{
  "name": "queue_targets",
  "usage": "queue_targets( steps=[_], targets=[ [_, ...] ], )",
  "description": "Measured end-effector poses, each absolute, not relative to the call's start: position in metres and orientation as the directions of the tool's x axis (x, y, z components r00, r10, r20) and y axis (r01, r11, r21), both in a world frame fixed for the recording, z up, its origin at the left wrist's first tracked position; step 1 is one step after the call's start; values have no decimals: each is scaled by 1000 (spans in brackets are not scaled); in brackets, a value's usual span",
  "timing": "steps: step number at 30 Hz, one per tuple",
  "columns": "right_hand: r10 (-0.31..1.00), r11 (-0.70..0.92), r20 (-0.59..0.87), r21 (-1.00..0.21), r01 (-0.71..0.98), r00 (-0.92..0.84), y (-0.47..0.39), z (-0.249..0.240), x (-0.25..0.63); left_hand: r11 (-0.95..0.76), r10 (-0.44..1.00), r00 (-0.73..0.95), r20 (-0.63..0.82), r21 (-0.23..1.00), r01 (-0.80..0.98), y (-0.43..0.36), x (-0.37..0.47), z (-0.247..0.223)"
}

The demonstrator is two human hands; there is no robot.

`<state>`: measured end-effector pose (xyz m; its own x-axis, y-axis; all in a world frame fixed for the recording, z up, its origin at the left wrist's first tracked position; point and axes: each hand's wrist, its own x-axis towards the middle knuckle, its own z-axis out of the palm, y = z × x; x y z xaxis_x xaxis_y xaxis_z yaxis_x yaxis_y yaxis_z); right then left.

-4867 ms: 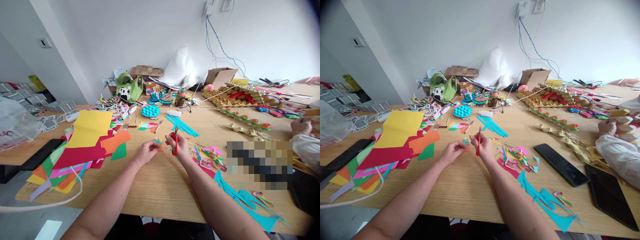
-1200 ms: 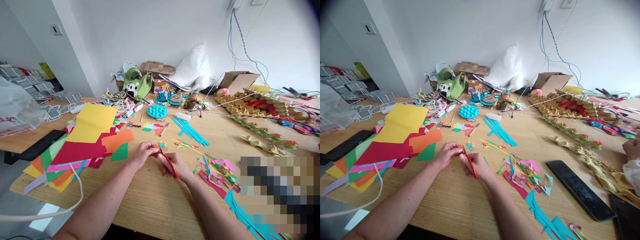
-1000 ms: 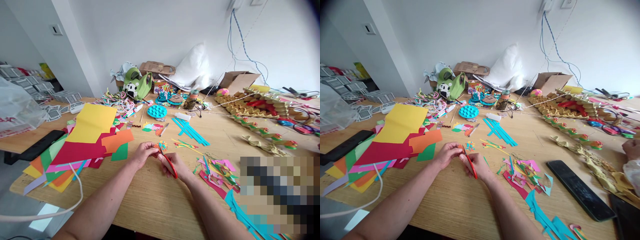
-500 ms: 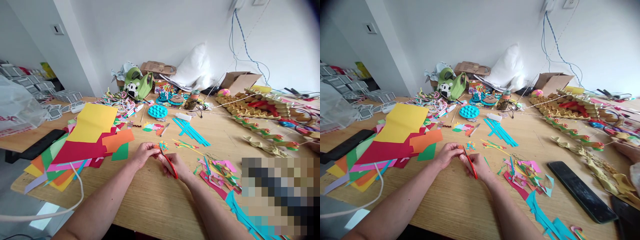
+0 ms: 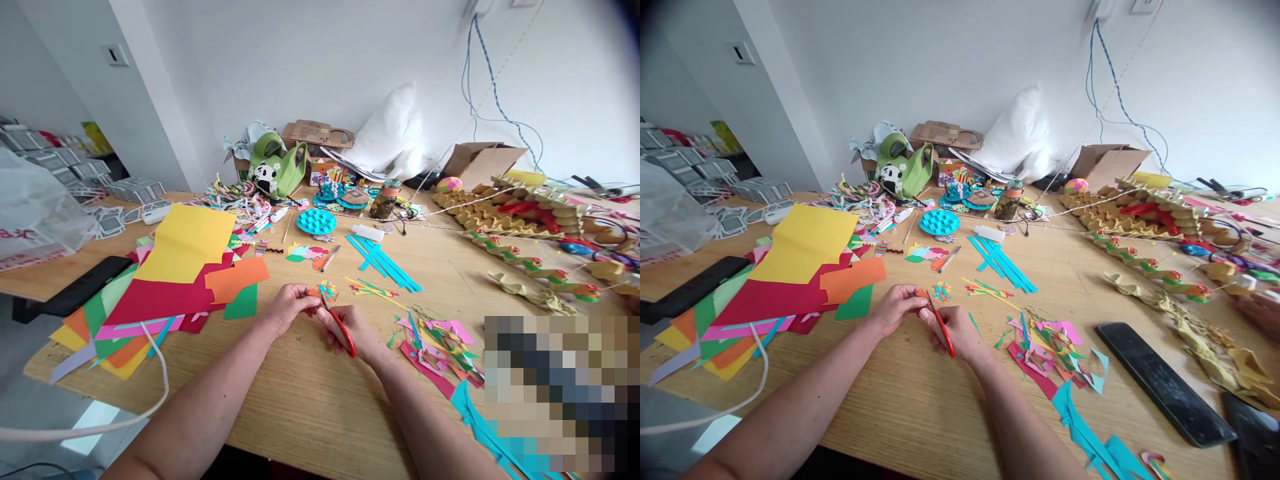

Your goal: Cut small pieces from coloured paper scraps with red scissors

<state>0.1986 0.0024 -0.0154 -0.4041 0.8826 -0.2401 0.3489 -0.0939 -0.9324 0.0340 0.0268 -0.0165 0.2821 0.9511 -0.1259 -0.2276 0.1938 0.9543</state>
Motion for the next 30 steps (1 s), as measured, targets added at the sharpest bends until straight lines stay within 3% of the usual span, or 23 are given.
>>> queue_targets(
  steps=[30],
  targets=[
    [892,-136,-279,-916,377,-357,2,-11,196,205,934,332,-133,960,-193,30,30,-20]
  ],
)
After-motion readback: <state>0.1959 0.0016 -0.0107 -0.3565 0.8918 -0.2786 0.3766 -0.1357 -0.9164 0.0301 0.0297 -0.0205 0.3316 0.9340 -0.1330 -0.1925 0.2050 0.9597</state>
